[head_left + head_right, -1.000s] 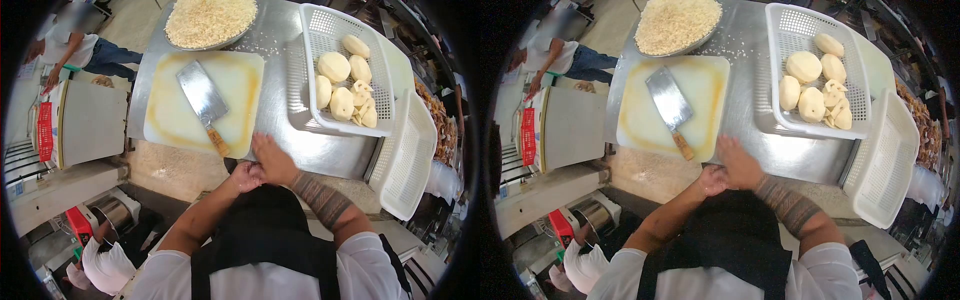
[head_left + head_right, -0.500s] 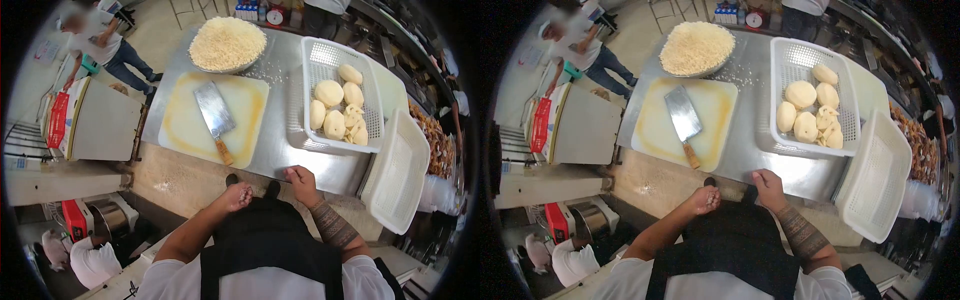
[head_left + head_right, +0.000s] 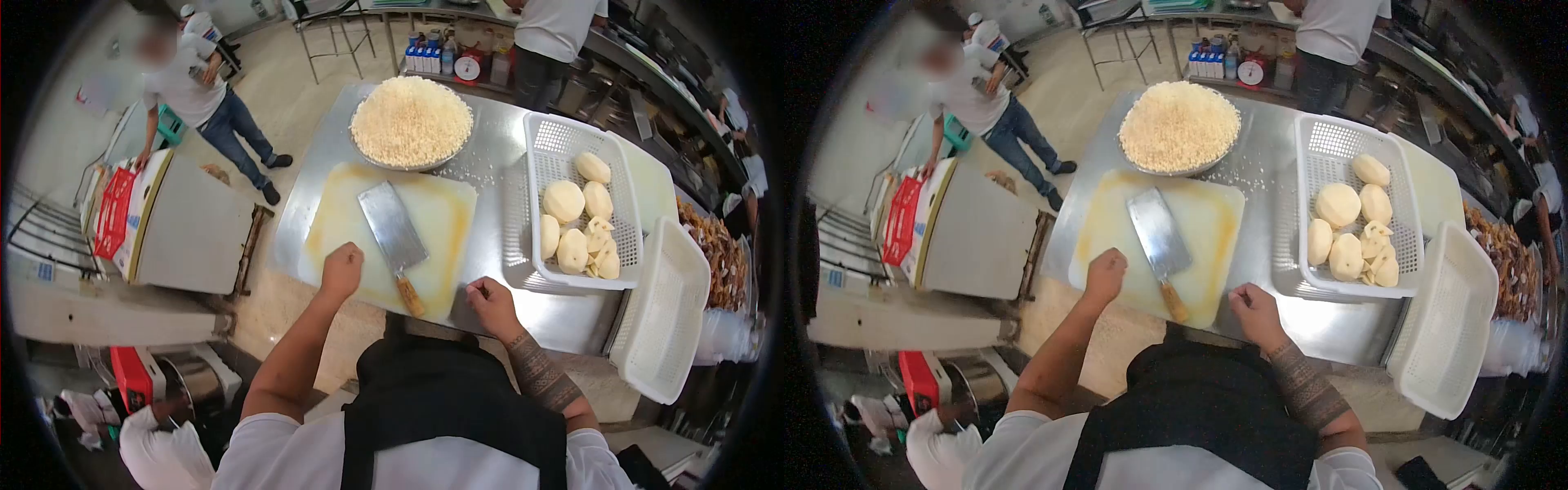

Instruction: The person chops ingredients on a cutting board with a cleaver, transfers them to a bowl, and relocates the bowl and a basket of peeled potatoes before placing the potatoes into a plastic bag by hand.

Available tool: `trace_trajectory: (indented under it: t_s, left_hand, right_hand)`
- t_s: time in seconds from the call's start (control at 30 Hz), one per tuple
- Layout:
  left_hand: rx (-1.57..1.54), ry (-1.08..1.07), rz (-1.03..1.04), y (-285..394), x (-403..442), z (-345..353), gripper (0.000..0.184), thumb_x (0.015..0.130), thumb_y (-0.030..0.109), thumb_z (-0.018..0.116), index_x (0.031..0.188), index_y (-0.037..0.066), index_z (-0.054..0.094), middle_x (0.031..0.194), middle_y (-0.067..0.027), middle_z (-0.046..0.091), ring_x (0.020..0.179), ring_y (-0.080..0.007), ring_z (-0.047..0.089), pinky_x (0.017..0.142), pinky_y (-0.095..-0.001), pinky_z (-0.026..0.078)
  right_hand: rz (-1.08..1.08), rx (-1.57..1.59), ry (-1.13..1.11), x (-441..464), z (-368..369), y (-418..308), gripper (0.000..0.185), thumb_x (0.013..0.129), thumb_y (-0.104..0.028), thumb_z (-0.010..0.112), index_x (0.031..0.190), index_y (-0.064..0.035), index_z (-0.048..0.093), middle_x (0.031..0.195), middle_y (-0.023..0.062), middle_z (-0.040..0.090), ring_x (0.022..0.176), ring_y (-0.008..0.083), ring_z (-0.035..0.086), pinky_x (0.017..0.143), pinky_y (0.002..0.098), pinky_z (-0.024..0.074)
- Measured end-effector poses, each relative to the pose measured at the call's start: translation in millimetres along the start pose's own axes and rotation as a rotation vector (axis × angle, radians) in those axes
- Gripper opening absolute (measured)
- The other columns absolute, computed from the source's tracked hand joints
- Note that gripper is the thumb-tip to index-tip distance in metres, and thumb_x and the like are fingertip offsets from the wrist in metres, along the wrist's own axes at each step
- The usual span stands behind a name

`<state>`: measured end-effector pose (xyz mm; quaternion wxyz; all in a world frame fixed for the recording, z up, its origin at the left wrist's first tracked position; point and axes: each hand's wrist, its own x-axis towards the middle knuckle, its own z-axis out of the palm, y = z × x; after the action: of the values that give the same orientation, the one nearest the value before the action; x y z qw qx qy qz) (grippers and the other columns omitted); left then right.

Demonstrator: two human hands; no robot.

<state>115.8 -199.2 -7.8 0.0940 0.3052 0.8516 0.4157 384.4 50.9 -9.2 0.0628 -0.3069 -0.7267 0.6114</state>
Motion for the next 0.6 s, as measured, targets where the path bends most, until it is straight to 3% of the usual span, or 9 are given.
trace_trajectory:
  t_s: [0.13,0.23,0.27,0.37,0.4,0.5,0.53,0.6]
  left_hand:
    - [0.506,0.151,0.509,15.9,31.2,-31.1,0.029,0.094,0.016,0.07,0.117,0.001,0.063,0.101,-0.009,0.064,0.088,-0.0203,0.066,0.081,-0.0332,0.057]
    - [-0.323,-0.082,-0.201,-14.7,82.9,-32.2,0.032,0.099,0.012,0.061,0.127,0.0,0.054,0.11,-0.0137,0.063,0.088,-0.0215,0.066,0.081,-0.0322,0.056]
    - [-0.639,-0.08,-0.38,-18.5,106.6,-28.9,0.03,0.104,0.019,0.057,0.126,0.0,0.051,0.105,-0.0141,0.061,0.084,-0.022,0.064,0.078,-0.0352,0.057]
    - [-0.871,-0.003,-0.532,-16.9,173.3,-16.1,0.03,0.107,0.025,0.053,0.125,0.001,0.049,0.101,-0.0137,0.059,0.08,-0.0208,0.062,0.072,-0.0357,0.057]
    - [-0.869,0.067,-0.534,-15.0,193.9,-10.6,0.032,0.108,0.028,0.051,0.124,0.001,0.049,0.098,-0.0129,0.057,0.076,-0.0206,0.061,0.065,-0.0356,0.056]
    - [-0.88,0.167,-0.567,-10.9,252.5,-5.1,0.033,0.109,0.031,0.05,0.118,0.0,0.048,0.092,-0.0115,0.057,0.074,-0.0208,0.061,0.061,-0.0354,0.056]
    - [-0.941,0.114,-0.528,-25.3,271.3,0.0,0.034,0.109,0.033,0.051,0.115,0.0,0.051,0.09,-0.0117,0.059,0.076,-0.0206,0.061,0.065,-0.0355,0.055]
    - [-0.789,0.215,-0.465,-39.5,298.3,17.7,0.034,0.109,0.033,0.053,0.11,-0.001,0.055,0.091,-0.0122,0.061,0.078,-0.0202,0.06,0.07,-0.0359,0.053]
  right_hand:
    - [-0.068,-0.004,0.19,51.7,25.3,-32.0,0.021,0.101,-0.02,0.064,0.099,0.0005,0.069,0.079,0.0062,0.07,0.07,0.0129,0.064,0.068,0.0302,0.053]
    - [0.035,0.192,0.29,86.3,25.4,-41.3,0.019,0.103,-0.018,0.06,0.103,-0.0005,0.068,0.077,0.0059,0.069,0.066,0.0111,0.062,0.063,0.0279,0.0515]
    - [-0.004,0.229,0.317,95.9,24.6,-45.9,0.019,0.105,-0.017,0.057,0.109,-0.0007,0.067,0.077,0.0059,0.068,0.062,0.0097,0.059,0.059,0.0261,0.0494]
    - [0.013,0.326,0.429,126.2,18.1,-51.7,0.022,0.107,-0.018,0.055,0.113,-0.0003,0.066,0.081,0.0064,0.069,0.065,0.0091,0.06,0.06,0.0255,0.0493]
    - [0.011,0.368,0.485,136.0,13.6,-53.6,0.022,0.107,-0.019,0.055,0.114,-0.0005,0.066,0.083,0.0065,0.07,0.068,0.009,0.06,0.061,0.025,0.0493]
    - [-0.002,0.473,0.624,168.2,-6.0,-54.9,0.025,0.108,-0.021,0.054,0.115,-0.001,0.067,0.088,0.0069,0.071,0.073,0.009,0.062,0.064,0.024,0.0495]
    - [-0.012,0.495,0.652,182.2,-12.7,-47.3,0.026,0.108,-0.022,0.054,0.116,-0.001,0.067,0.09,0.007,0.071,0.075,0.0092,0.062,0.065,0.0239,0.0496]
    - [-0.021,0.497,0.685,210.0,-26.4,-36.4,0.031,0.108,-0.027,0.054,0.116,-0.0003,0.067,0.093,0.0073,0.072,0.077,0.0103,0.062,0.067,0.0247,0.0504]
